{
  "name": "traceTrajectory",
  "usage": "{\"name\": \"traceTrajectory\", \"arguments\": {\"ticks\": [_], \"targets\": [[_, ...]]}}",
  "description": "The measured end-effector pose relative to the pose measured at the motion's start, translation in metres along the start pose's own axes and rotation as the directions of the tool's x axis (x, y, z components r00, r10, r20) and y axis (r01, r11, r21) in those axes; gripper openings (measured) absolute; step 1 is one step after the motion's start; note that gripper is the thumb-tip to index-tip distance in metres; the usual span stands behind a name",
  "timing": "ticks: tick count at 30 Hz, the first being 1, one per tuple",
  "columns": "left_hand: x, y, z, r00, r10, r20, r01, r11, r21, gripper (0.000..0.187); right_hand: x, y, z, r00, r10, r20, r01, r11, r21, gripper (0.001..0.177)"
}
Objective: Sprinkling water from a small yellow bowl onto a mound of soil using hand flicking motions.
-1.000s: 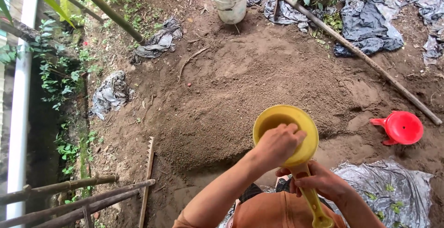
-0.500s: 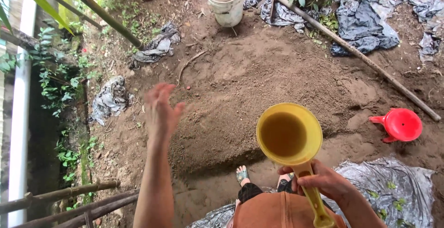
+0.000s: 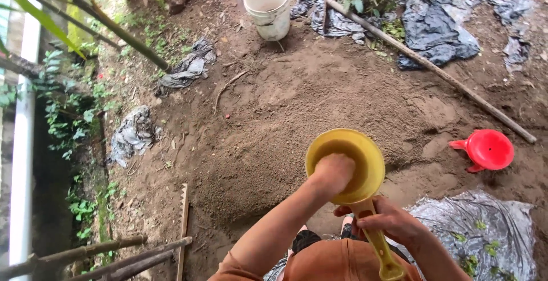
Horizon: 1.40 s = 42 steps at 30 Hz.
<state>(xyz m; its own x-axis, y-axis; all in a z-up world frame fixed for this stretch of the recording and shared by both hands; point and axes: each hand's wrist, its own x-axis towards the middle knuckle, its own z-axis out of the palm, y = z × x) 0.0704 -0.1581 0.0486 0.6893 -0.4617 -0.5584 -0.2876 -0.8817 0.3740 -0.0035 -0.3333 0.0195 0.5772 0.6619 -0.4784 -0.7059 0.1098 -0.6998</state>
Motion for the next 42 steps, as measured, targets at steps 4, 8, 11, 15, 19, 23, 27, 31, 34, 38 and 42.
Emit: {"name": "traceTrajectory", "arguments": {"ticks": [4,8,11,15,19,23,27,31,34,38,42], "targets": [[0.007,0.005,0.007,0.998,0.053,0.029,-0.052,0.998,-0.034,0.012,-0.009,-0.002,-0.011,0.999,0.042,0.007,-0.042,0.999,0.018,0.056],[-0.012,0.020,-0.015,0.941,0.257,-0.219,-0.237,0.965,0.116,0.062,-0.020,-0.006,-0.022,0.998,-0.001,0.058,-0.002,0.999,0.046,0.044],[-0.050,0.030,-0.046,0.774,0.363,-0.519,-0.368,0.925,0.097,0.047,-0.026,0.007,-0.046,0.994,-0.064,0.090,0.064,0.998,0.003,0.052],[-0.086,-0.023,-0.063,0.702,0.151,-0.696,-0.423,0.875,-0.237,0.047,-0.038,-0.005,-0.060,0.998,-0.020,0.056,0.018,0.999,0.033,0.059],[-0.063,-0.139,-0.008,0.663,-0.250,-0.705,-0.095,0.907,-0.411,0.028,-0.044,-0.006,-0.081,0.997,-0.007,0.074,0.008,1.000,-0.006,0.058],[-0.110,-0.125,-0.036,0.394,-0.517,-0.760,0.196,0.855,-0.480,0.032,-0.046,-0.014,-0.101,0.997,0.023,0.068,-0.022,1.000,-0.014,0.064],[-0.139,-0.089,-0.060,0.148,-0.496,-0.856,-0.415,0.754,-0.509,0.015,-0.047,-0.021,-0.112,0.996,0.063,0.061,-0.064,0.998,0.008,0.059],[-0.099,-0.075,-0.035,0.540,-0.841,-0.033,0.657,0.445,-0.608,0.058,-0.045,-0.025,-0.124,0.995,0.034,0.098,-0.030,0.999,-0.038,0.061],[-0.064,-0.026,-0.010,0.768,-0.620,-0.160,0.543,0.764,-0.349,0.063,-0.048,-0.026,-0.131,0.994,0.060,0.092,-0.056,0.998,-0.042,0.059],[0.000,0.070,-0.005,0.838,-0.044,-0.544,-0.104,0.966,-0.238,0.042,-0.048,-0.029,-0.130,0.992,0.109,0.068,-0.108,0.994,-0.019,0.059],[0.078,0.086,0.022,0.908,0.141,-0.396,-0.188,0.979,-0.083,0.012,-0.053,-0.030,-0.132,0.991,0.112,0.076,-0.110,0.993,-0.033,0.057]]}}
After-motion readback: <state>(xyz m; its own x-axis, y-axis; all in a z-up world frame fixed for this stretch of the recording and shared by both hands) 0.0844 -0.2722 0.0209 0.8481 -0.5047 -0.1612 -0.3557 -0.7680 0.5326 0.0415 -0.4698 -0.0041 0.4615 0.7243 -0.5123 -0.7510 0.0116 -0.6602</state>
